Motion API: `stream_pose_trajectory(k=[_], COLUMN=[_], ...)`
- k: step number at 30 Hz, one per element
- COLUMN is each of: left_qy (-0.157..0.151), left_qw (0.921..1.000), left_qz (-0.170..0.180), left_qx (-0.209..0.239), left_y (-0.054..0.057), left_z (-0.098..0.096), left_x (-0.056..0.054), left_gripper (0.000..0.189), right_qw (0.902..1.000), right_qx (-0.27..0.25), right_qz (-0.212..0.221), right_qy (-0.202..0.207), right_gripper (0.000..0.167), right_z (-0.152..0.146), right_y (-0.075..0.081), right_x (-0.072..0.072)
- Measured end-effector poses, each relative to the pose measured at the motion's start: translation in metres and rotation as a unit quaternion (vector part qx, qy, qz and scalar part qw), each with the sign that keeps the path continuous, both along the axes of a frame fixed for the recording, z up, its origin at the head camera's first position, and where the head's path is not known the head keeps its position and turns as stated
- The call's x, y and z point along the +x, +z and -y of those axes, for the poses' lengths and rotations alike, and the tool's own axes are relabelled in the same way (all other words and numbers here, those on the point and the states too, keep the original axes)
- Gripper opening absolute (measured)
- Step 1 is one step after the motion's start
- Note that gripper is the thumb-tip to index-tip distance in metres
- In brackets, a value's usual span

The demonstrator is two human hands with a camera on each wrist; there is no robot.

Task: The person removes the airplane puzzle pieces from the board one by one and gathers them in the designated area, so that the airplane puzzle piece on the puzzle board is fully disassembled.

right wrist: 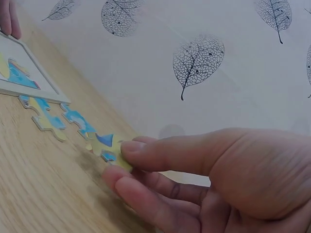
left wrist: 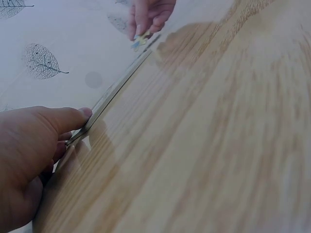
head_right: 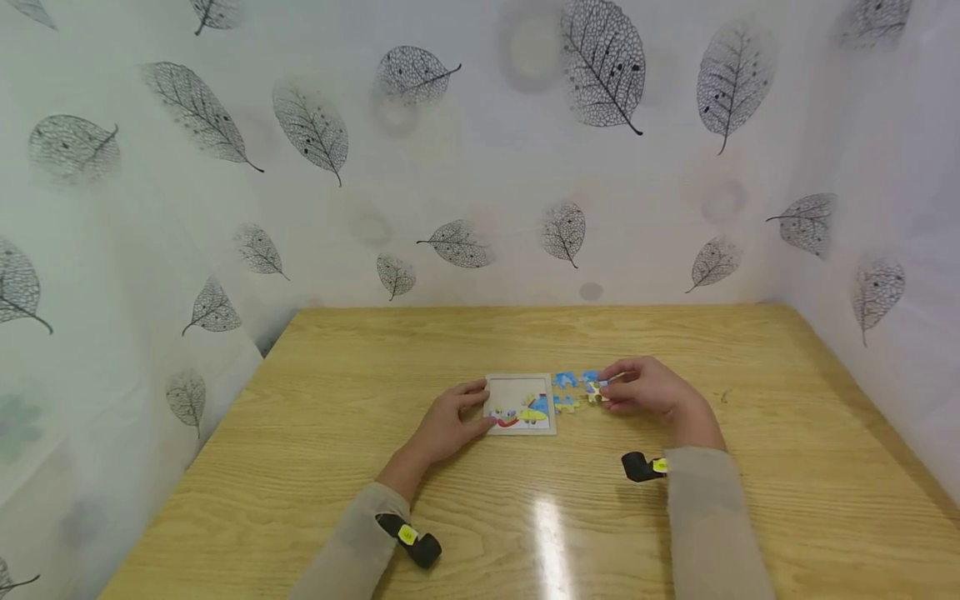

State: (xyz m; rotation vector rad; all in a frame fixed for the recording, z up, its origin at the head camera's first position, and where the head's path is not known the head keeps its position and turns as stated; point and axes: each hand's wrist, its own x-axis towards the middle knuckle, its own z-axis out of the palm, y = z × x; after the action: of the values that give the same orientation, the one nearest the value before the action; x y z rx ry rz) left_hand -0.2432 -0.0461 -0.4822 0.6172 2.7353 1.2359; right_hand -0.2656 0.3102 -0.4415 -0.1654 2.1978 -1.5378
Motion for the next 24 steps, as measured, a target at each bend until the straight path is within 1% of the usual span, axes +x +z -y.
stream_pose_trajectory(k=[4,5,12,16,19,22,24], left_qy=[0.002,0.003,0.003,0.005,0.006,0.006,0.005], left_qw=[1.0000,1.0000,1.0000,1.0000,0.9999,0.9999,0.9999], left_qz=[-0.001,0.000,0.000,0.005,0.008,0.007,0.006], left_qx=[0.002,0.003,-0.003,-0.003,0.002,0.008,0.009], left_y=[0.001,0.001,-0.001,-0.002,-0.001,0.000,0.000], left_z=[-0.001,-0.001,0.000,0.000,0.000,-0.001,-0.001], left_x=[0.000,0.000,0.000,-0.001,0.000,0.001,0.001], left_gripper=[0.052,0.052,0.052,0.052,0.052,0.051,0.052], right_qw=[0.9999,0.9998,0.9965,0.9930,0.9892,0.9869,0.9870], right_qx=[0.014,0.018,0.080,0.112,0.140,0.154,0.154], right_qz=[0.005,0.006,-0.020,-0.034,-0.045,-0.046,-0.046], right_qy=[0.000,-0.005,-0.010,-0.009,-0.006,-0.007,-0.006], right_gripper=[0.041,0.040,0.036,0.032,0.027,0.025,0.026], right_z=[0.000,0.000,0.007,0.012,0.014,0.014,0.013], right_y=[0.000,0.000,0.001,0.005,0.008,0.008,0.007], right_x=[0.001,0.000,0.002,0.004,0.006,0.007,0.006])
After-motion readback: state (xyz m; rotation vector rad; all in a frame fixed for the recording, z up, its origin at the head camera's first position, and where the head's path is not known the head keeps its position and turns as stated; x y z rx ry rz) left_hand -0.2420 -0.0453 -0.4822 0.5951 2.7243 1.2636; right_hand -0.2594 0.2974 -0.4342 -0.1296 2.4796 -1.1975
